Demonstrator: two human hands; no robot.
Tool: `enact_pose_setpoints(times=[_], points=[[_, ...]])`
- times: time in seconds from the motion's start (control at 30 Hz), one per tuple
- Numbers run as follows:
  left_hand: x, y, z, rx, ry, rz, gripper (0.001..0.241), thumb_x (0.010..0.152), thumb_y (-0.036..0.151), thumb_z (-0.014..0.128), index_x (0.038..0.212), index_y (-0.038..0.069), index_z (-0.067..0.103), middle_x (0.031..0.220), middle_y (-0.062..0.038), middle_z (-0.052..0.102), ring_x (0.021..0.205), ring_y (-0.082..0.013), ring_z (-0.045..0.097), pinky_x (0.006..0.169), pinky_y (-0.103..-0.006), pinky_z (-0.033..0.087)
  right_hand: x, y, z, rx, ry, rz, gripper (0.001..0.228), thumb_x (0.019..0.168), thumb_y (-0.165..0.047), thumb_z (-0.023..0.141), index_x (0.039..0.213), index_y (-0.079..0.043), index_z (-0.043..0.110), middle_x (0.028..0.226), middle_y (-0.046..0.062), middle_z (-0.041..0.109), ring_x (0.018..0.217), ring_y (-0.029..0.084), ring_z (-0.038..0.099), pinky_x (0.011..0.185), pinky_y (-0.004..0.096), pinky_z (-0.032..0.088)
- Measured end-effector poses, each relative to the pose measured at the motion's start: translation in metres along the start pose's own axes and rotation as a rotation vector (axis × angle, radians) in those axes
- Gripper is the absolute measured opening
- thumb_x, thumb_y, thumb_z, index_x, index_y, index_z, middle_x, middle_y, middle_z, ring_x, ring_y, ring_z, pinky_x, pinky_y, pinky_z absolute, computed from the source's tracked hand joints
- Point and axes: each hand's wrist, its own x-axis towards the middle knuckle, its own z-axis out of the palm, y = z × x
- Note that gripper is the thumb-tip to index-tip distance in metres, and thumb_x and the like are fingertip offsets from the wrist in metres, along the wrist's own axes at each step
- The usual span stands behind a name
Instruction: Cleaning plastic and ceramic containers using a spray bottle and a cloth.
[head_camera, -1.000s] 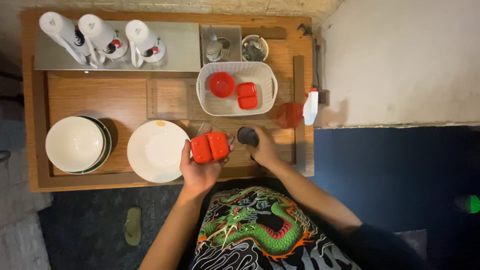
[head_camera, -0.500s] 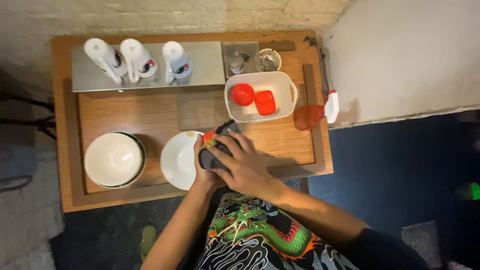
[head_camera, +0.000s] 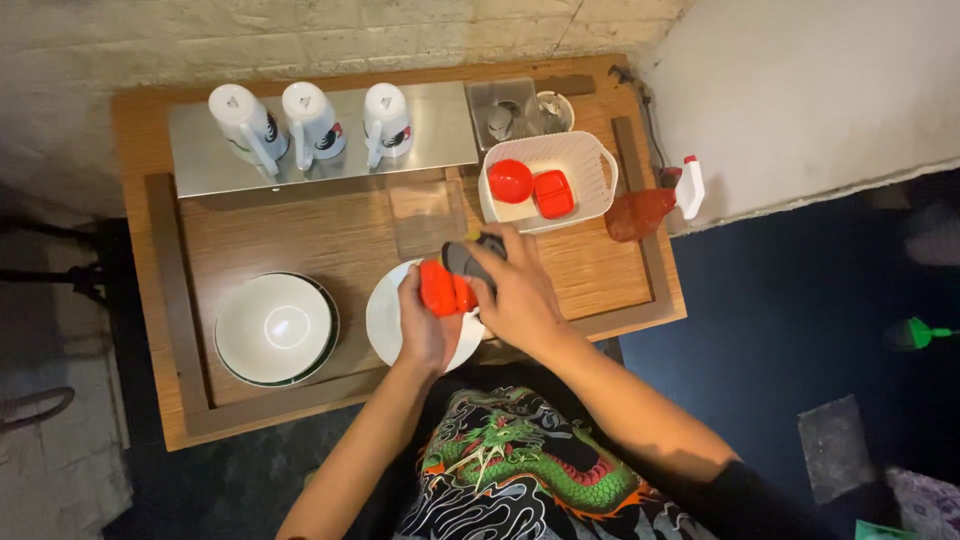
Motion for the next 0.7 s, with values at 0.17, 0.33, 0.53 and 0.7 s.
enact_pose_setpoints(times=[0.17,0.33,0.53,0.7], points=[[-0.008,0.042,0.078,0.219,0.233,-0.132,0.060,0.105,0.050,0.029,0.134,0.006,0.057,0.127,-0.013,0.066,0.118,-0.0282,0.061,0.108,-0.0438,0.045,-0.030,-0.043,0.023,-0.235,-0.125,-0.049,0.050,0.077,-0.008,0.069,0.127,-0.006,0.066,0.138,0.019,0.050,0.124,0.044,0.046,0.099,0.052,0.044],[-0.012,0.041,0.058,0.178,0.179,-0.052,0.060,0.105,0.049,0.027,0.128,0.003,0.059,0.122,-0.018,0.069,0.114,-0.0325,0.064,0.106,-0.0461,0.046,-0.029,-0.041,0.038,-0.142,-0.084,-0.062,0.048,0.080,-0.007,0.067,0.129,-0.009,0.066,0.139,0.017,0.051,0.127,0.042,0.045,0.106,0.051,0.043],[-0.013,0.059,0.075,0.294,0.192,-0.020,0.061,0.104,0.047,0.024,0.127,0.003,0.060,0.121,-0.018,0.070,0.114,-0.0307,0.065,0.106,-0.0435,0.047,-0.027,-0.059,0.037,-0.223,-0.096,-0.105,0.053,0.080,-0.006,0.069,0.132,-0.006,0.061,0.140,0.018,0.048,0.125,0.044,0.044,0.105,0.052,0.042],[-0.017,0.046,0.037,0.342,0.201,0.038,0.055,0.109,0.043,0.030,0.132,0.002,0.059,0.128,-0.014,0.065,0.121,-0.0275,0.060,0.109,-0.0442,0.044,-0.010,-0.061,0.037,-0.117,-0.057,-0.048,0.055,0.082,-0.006,0.068,0.137,-0.007,0.060,0.141,0.017,0.049,0.125,0.044,0.046,0.105,0.050,0.043]])
